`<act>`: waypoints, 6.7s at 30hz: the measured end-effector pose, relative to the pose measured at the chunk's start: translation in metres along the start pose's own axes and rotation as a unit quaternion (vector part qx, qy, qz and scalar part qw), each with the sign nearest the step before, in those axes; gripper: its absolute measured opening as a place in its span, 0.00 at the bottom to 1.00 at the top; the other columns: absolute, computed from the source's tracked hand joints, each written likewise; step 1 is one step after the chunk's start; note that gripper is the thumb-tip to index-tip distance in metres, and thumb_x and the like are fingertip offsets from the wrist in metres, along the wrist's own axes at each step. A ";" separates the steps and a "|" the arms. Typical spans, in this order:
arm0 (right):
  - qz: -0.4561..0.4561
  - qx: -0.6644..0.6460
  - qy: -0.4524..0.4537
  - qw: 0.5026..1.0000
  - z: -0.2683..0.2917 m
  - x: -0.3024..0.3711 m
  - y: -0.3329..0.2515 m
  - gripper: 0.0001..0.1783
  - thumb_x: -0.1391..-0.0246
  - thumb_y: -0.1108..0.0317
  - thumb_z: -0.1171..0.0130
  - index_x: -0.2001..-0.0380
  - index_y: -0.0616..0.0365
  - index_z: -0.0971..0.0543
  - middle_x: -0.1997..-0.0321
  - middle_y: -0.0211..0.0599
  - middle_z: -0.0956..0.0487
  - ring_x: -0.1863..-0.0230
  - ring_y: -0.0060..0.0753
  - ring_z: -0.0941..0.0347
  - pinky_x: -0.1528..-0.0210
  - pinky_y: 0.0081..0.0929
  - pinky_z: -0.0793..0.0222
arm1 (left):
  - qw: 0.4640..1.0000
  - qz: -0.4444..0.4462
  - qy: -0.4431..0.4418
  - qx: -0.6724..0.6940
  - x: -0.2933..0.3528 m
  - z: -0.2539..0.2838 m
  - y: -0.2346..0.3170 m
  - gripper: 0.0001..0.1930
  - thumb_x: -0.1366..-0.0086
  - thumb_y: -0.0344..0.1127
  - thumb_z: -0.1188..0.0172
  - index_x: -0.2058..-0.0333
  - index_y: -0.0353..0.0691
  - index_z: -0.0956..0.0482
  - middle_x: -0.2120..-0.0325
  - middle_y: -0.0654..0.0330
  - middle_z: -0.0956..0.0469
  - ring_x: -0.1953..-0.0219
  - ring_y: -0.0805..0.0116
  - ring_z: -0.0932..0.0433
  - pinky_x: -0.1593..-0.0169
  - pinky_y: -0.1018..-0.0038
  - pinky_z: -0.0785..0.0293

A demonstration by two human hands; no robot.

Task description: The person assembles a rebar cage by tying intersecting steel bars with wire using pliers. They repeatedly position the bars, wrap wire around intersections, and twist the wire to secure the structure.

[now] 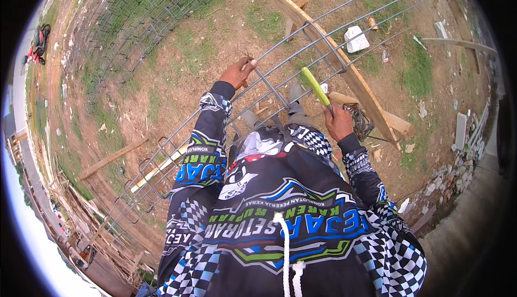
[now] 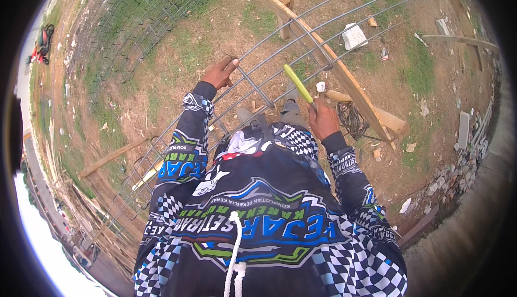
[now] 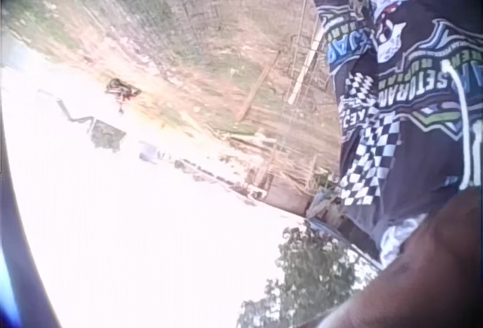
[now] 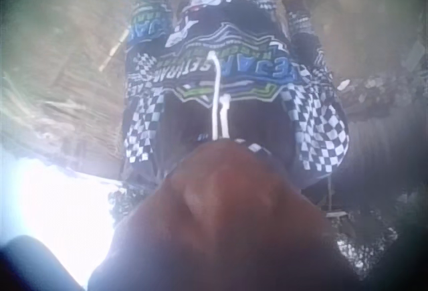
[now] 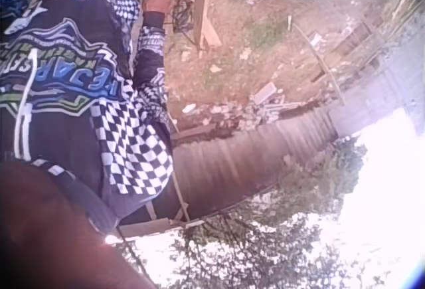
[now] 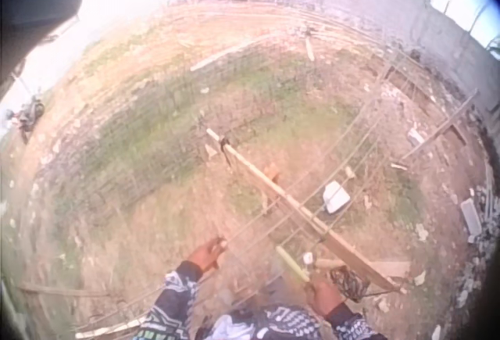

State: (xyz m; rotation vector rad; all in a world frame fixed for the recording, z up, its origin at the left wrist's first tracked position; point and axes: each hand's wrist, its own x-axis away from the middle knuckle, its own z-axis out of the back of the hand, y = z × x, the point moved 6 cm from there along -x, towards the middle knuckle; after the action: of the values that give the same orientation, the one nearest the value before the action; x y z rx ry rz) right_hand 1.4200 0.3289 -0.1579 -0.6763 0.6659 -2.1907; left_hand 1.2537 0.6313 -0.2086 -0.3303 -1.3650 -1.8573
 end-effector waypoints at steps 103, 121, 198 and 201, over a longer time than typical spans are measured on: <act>0.143 -0.540 0.002 0.830 -0.091 -0.190 -0.243 0.19 0.59 0.72 0.29 0.62 0.63 0.22 0.65 0.35 0.18 0.63 0.27 0.22 0.58 0.26 0.28 | 0.857 -0.222 0.084 0.458 0.010 0.121 0.149 0.17 0.39 0.44 0.35 0.76 0.35 0.25 0.85 0.62 0.30 0.80 0.71 0.28 0.73 0.71 0.29; 0.097 -0.437 -0.332 0.830 -0.123 -0.239 -0.219 0.23 0.56 0.59 0.31 0.60 0.61 0.24 0.69 0.41 0.20 0.67 0.40 0.22 0.62 0.39 0.29 | 0.852 -0.232 0.063 0.464 0.004 0.123 0.150 0.24 0.47 0.54 0.30 0.74 0.36 0.25 0.83 0.63 0.29 0.81 0.74 0.29 0.75 0.76 0.31; -0.030 0.538 -0.208 0.816 0.177 -0.044 0.049 0.37 0.48 0.70 0.49 0.33 0.46 0.43 0.47 0.49 0.26 0.50 0.48 0.25 0.51 0.46 0.30 | 0.757 -0.470 0.270 -0.365 0.043 -0.014 0.086 0.11 0.40 0.39 0.39 0.71 0.35 0.17 0.78 0.58 0.20 0.78 0.66 0.23 0.73 0.66 0.28; -0.007 0.594 -0.184 0.783 0.142 -0.056 0.057 0.32 0.47 0.66 0.47 0.37 0.54 0.38 0.49 0.46 0.24 0.48 0.44 0.26 0.51 0.44 0.31 | 0.965 -0.080 0.202 0.148 -0.023 0.057 -0.001 0.10 0.44 0.38 0.37 0.67 0.39 0.16 0.74 0.55 0.19 0.75 0.63 0.23 0.70 0.68 0.28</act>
State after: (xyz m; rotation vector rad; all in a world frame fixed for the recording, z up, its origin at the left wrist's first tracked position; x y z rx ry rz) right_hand 1.5717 0.3024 -0.1049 -0.3546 -0.9085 -1.8875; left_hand 1.2545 0.6926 -0.2016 0.3051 -1.3797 -1.6933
